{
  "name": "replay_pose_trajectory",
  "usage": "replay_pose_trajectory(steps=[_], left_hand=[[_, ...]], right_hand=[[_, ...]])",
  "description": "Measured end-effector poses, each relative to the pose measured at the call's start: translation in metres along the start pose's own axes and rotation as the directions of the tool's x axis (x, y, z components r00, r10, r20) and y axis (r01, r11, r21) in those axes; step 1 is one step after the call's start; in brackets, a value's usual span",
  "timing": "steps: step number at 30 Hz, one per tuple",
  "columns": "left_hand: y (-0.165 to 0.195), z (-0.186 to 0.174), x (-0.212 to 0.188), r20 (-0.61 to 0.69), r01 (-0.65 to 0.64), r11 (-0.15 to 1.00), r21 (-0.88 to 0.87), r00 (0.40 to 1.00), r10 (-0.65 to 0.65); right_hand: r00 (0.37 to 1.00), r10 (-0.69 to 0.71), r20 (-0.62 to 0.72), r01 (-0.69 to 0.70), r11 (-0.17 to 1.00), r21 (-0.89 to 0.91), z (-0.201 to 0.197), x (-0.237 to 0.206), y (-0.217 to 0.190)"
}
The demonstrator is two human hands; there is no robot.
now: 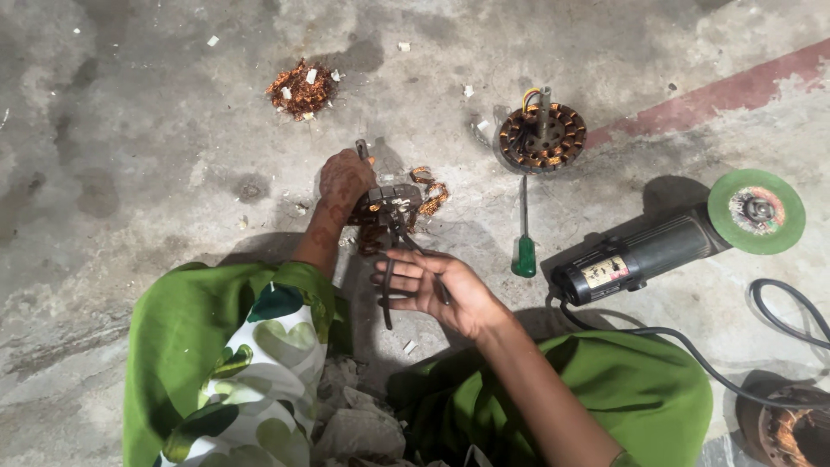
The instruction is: The person sits on the floor and uses pliers to pull copper windings out of a motor stator. They repeatedly grip and extract coils, dropping the copper pieces onto the floor beside them.
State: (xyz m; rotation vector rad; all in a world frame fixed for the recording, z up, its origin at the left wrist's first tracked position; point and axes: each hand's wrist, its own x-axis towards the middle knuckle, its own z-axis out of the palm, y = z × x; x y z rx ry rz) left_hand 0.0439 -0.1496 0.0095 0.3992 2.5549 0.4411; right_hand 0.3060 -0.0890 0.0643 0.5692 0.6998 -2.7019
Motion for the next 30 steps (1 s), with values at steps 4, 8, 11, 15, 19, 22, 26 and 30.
replay_pose_trajectory(steps=[4, 8, 11, 15, 19, 22, 26, 30], left_hand=[[0.0, 0.003, -0.001, 0.045, 0.026, 1.0, -0.017, 0.999, -0.025], [0.0, 0.005, 0.001, 0.045, 0.029, 1.0, 0.004, 0.999, -0.029], [0.0, 0.008, 0.0, 0.065, 0.04, 0.999, -0.025, 0.997, -0.038], [0.0, 0.009, -0.001, 0.044, 0.019, 1.0, -0.011, 0.999, -0.018], [0.0, 0.01, -0.002, 0.057, 0.054, 0.998, -0.045, 0.997, -0.052], [-0.003, 0.009, -0.001, 0.037, 0.029, 0.999, -0.046, 0.999, -0.028], [-0.005, 0.011, 0.001, 0.042, 0.049, 0.998, -0.037, 0.998, -0.047], [-0.01, 0.012, 0.002, 0.009, 0.014, 0.999, -0.046, 1.0, -0.013]], right_hand=[[1.0, -0.025, -0.01, 0.025, 0.999, -0.032, 0.002, -0.003, 0.0], [1.0, -0.021, -0.009, 0.021, 1.0, -0.019, 0.004, -0.007, 0.001], [0.999, -0.043, -0.018, 0.043, 0.999, 0.01, 0.004, -0.008, 0.001], [0.998, -0.037, -0.046, 0.036, 0.999, -0.012, 0.0, -0.011, -0.001], [1.0, 0.016, -0.007, -0.016, 0.998, -0.056, 0.002, -0.014, 0.004], [0.999, 0.026, -0.024, -0.028, 0.998, -0.05, 0.007, -0.015, 0.011], [0.999, -0.008, -0.031, 0.008, 1.0, 0.012, 0.013, -0.015, 0.013], [0.999, -0.012, -0.048, 0.016, 0.996, 0.093, 0.013, -0.01, 0.008]])
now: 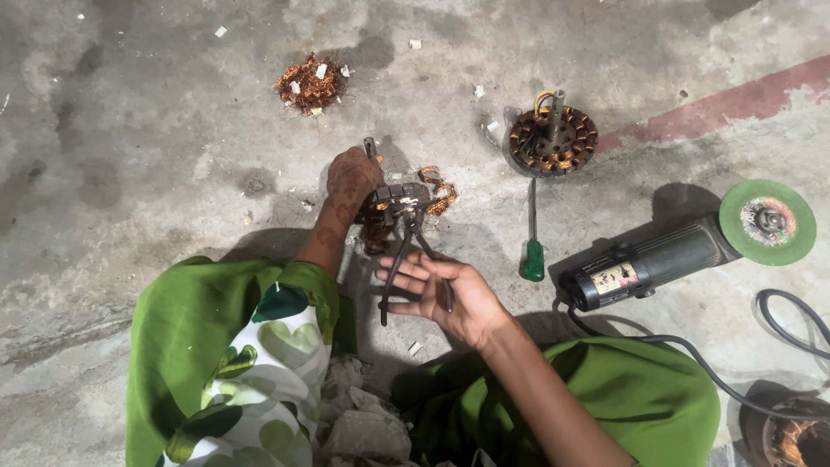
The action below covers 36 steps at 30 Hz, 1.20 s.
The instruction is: The person sits on the floor and uses pliers to pull copper windings out of a motor stator. They repeatedly grip and extract coils, dropping the copper pieces onto the floor beside them.
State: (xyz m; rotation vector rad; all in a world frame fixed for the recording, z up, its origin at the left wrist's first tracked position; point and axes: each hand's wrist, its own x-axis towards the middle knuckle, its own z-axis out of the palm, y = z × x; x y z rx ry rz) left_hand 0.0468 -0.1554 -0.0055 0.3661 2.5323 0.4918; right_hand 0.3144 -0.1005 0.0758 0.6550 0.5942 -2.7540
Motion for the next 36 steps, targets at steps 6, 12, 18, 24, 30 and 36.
replay_pose_trajectory(steps=[6, 12, 18, 24, 30, 36], left_hand=[[0.0, 0.0, 0.001, -0.032, -0.036, 0.998, 0.055, 0.999, 0.038], [0.0, 0.001, -0.004, -0.042, -0.024, 1.0, 0.016, 0.999, 0.024], [-0.004, -0.001, -0.008, -0.067, -0.033, 0.999, 0.038, 0.997, 0.035], [-0.011, -0.009, -0.02, 0.0, 0.064, 0.991, -0.121, 0.998, -0.065], [-0.016, -0.006, -0.037, -0.123, 0.007, 0.982, -0.188, 0.992, -0.03], [-0.034, 0.001, -0.048, -0.314, -0.112, 0.98, -0.163, 0.948, 0.057]], right_hand=[[0.999, -0.039, -0.02, 0.037, 0.994, -0.099, -0.012, 0.011, 0.003], [0.992, -0.123, -0.027, 0.123, 0.992, 0.006, -0.025, 0.013, 0.01], [0.974, -0.107, -0.2, 0.123, 0.99, 0.07, -0.024, -0.004, 0.002], [0.877, -0.298, -0.376, 0.355, 0.93, 0.092, -0.033, -0.047, -0.044], [0.789, -0.508, -0.346, 0.509, 0.856, -0.096, -0.021, -0.077, -0.072], [0.729, -0.509, -0.457, -0.021, 0.651, -0.759, 0.017, -0.056, -0.033]])
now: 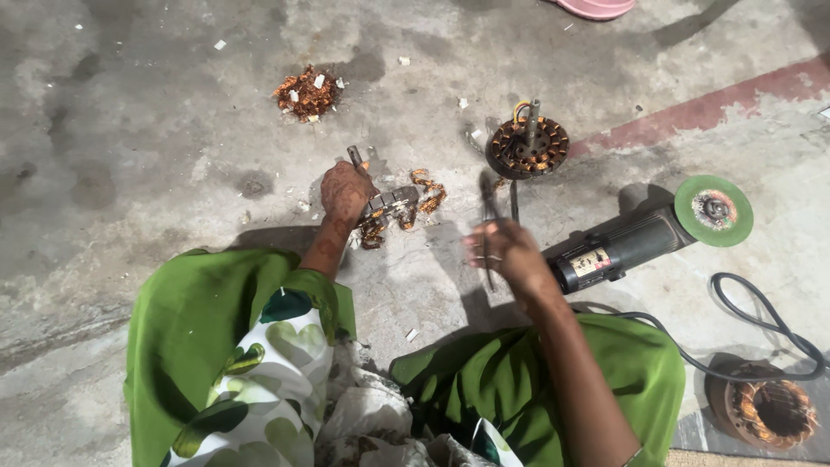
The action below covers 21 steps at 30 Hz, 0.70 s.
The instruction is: The person sits on the floor and uses pliers to pull copper windings out of a motor stator. They repeatedly grip and extract coils, dropping the copper pieces onto the floor beside them.
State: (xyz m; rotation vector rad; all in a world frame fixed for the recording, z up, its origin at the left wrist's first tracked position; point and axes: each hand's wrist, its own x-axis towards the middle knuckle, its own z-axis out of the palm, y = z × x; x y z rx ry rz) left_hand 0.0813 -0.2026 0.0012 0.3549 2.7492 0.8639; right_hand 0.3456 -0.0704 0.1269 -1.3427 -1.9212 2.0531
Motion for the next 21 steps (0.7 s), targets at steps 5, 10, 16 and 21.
replay_pose_trajectory(steps=[5, 10, 16, 21], left_hand=[[-0.004, -0.004, -0.003, 0.048, 0.074, 0.997, -0.028, 0.996, -0.072], [-0.008, -0.006, -0.011, 0.014, 0.034, 0.998, -0.049, 0.999, -0.034], [-0.006, -0.011, -0.015, -0.003, 0.073, 0.996, -0.051, 0.997, -0.074], [-0.005, -0.016, -0.021, 0.024, 0.062, 0.997, -0.053, 0.998, -0.061]], right_hand=[[0.947, 0.17, 0.274, -0.201, 0.976, 0.089, 0.049, -0.014, 0.02], [0.801, 0.166, 0.576, -0.383, 0.88, 0.28, 0.07, -0.013, 0.039], [0.776, 0.101, 0.623, -0.405, 0.836, 0.369, 0.09, 0.007, 0.051], [0.814, -0.044, 0.579, -0.347, 0.762, 0.546, 0.089, 0.016, 0.064]])
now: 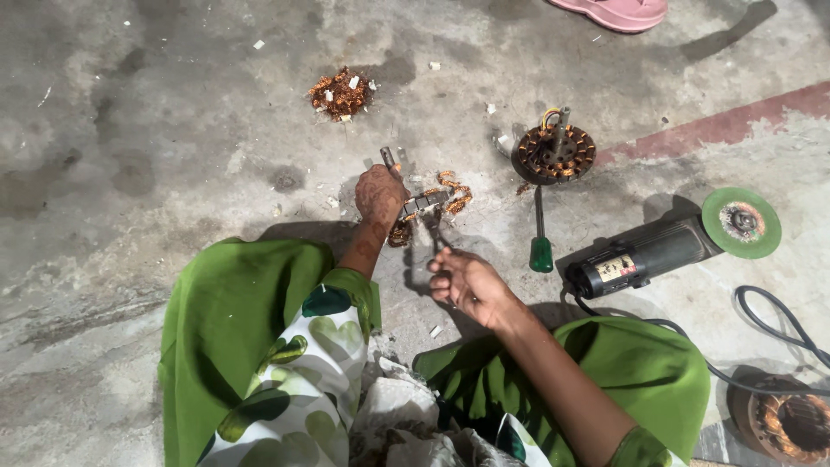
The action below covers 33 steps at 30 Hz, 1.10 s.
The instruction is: The person sits on the floor and uses pliers to pull copper windings out of a motor stator. They repeatedly grip and extract coils, dropping the copper pieces onto the floor beside them.
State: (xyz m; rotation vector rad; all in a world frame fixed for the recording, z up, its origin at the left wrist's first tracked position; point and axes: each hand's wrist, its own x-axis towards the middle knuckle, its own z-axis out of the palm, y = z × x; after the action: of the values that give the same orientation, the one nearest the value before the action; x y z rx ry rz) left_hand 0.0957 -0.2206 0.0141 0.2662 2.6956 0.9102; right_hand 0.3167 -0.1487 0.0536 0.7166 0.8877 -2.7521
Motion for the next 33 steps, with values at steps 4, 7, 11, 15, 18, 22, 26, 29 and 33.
replay_pose_trajectory(steps=[4, 7, 11, 15, 18, 22, 26, 29, 33], left_hand=[[-0.006, 0.0, -0.002, -0.013, -0.025, 0.997, -0.077, 1.0, 0.024], [-0.011, 0.005, -0.003, 0.131, 0.116, 0.891, -0.439, 0.989, -0.064], [-0.019, 0.01, -0.013, 0.396, 0.337, 0.5, -0.797, 0.918, 0.012], [-0.014, 0.022, -0.034, 0.328, 0.213, 0.602, -0.77, 0.941, 0.087], [-0.005, 0.033, -0.048, 0.172, 0.024, 0.791, -0.612, 0.98, 0.104], [-0.006, 0.03, -0.042, 0.03, -0.073, 0.814, -0.577, 0.993, 0.11], [-0.013, 0.016, -0.026, 0.135, 0.168, 0.769, -0.616, 0.985, -0.107], [-0.026, 0.001, -0.016, 0.145, 0.157, 0.788, -0.596, 0.986, -0.087], [-0.026, -0.007, -0.015, 0.254, 0.274, 0.702, -0.657, 0.957, -0.136]], right_hand=[[0.943, -0.088, -0.32, 0.084, 0.996, -0.027, -0.022, -0.013, -0.015], [0.89, -0.221, -0.399, 0.195, 0.975, -0.106, -0.04, -0.031, -0.035], [0.783, -0.344, -0.518, 0.079, 0.881, -0.466, -0.035, -0.048, -0.04], [0.851, -0.292, -0.437, -0.13, 0.688, -0.714, -0.007, -0.061, -0.026], [0.793, -0.081, -0.604, -0.333, 0.772, -0.541, 0.011, -0.069, -0.008], [0.839, -0.091, -0.537, -0.328, 0.704, -0.63, 0.017, -0.069, 0.003], [0.877, -0.112, -0.468, -0.3, 0.633, -0.713, 0.01, -0.06, 0.005], [0.952, -0.135, -0.276, -0.134, 0.626, -0.768, 0.008, -0.048, 0.008], [0.964, -0.151, -0.217, -0.084, 0.604, -0.793, 0.01, -0.028, 0.013]])
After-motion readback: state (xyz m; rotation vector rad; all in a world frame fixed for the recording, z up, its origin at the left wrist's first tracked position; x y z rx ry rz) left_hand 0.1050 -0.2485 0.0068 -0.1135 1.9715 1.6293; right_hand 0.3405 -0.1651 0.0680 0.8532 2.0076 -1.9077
